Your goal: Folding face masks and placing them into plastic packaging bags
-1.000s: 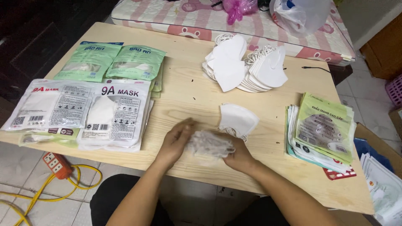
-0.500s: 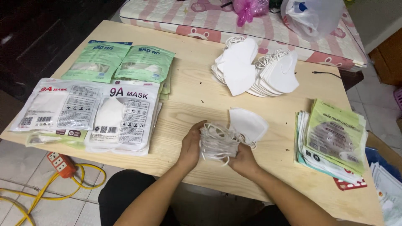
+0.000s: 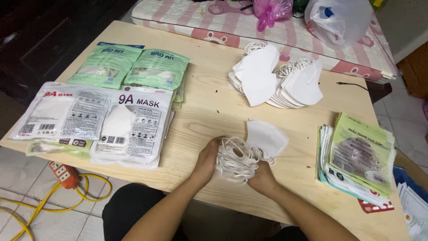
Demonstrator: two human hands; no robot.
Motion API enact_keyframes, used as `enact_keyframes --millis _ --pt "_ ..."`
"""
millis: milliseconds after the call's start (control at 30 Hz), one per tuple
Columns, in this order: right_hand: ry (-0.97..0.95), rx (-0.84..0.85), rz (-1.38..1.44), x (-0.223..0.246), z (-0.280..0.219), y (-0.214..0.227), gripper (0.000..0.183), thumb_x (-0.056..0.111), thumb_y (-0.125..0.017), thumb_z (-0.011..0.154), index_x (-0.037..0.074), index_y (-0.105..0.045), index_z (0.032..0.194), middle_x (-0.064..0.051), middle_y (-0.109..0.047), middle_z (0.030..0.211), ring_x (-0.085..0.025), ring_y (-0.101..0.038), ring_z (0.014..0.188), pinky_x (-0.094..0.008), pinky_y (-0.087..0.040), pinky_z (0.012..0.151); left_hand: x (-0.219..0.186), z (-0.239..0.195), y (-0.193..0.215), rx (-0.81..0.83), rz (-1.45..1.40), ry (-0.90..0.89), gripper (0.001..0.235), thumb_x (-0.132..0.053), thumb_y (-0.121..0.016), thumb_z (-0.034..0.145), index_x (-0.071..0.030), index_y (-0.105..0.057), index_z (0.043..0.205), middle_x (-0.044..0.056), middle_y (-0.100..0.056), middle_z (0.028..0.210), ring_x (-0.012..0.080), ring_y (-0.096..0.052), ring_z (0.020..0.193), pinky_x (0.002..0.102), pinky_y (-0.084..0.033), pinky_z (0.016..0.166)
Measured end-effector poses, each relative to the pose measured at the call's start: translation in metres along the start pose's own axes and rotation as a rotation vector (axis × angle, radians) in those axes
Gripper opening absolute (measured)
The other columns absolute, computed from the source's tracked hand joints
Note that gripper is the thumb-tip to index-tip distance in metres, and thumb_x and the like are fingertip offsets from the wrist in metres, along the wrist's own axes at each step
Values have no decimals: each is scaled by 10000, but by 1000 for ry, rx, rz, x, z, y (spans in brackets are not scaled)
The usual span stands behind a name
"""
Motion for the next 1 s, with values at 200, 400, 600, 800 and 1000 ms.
enact_keyframes --millis 200,400,600,800,1000 --pt "109 -47 -82 -13 -1 29 452 264 -883 735 130 -794 1158 -105 -785 1125 -330 -724 1110 -443 -574 940 -48 -11 -1 -99 -419 414 785 -548 -253 1065 63 -437 1524 386 -537 1425 490 -582 1278 491 -504 1033" --pt "429 115 -565 32 -3 32 506 393 -641 920 195 -648 1385 -106 -638 1410 -376 -553 1344 -493 -487 1043 41 3 -28 204 -714 405 616 -364 -742 965 15 -579 1422 236 -686 1274 369 -693 1137 532 -561 935" --pt "19 238 -381 74 20 36 727 -105 -636 767 80 -537 1463 -275 -530 1471 -511 -472 1357 -639 -429 1066 22 8 1 75 -242 188 612 -256 -699 977 -17 -491 1501 242 -607 1387 323 -594 1285 513 -507 1052" --pt "-594 238 -95 56 19 46 944 300 -847 664 224 -467 1525 20 -502 1596 -140 -482 1405 -324 -414 1112 -7 -4 -6 324 249 83 516 -285 -594 907 -105 -599 1390 98 -618 1428 259 -595 1269 367 -483 1031" --pt "-636 100 210 14 2 43 367 74 -833 781 -3 -766 1133 -118 -792 899 -185 -674 724 -298 -524 597 -8 -3 -8 236 -342 138 413 -304 -730 885 -74 -700 1226 81 -743 1153 178 -687 1006 276 -558 791"
Point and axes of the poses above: each hand's wrist, its own z-axis towards the middle knuckle, its own y-axis out of the back of the hand, x = y × z, the point moved 3 cm from there along z, towards the middle knuckle
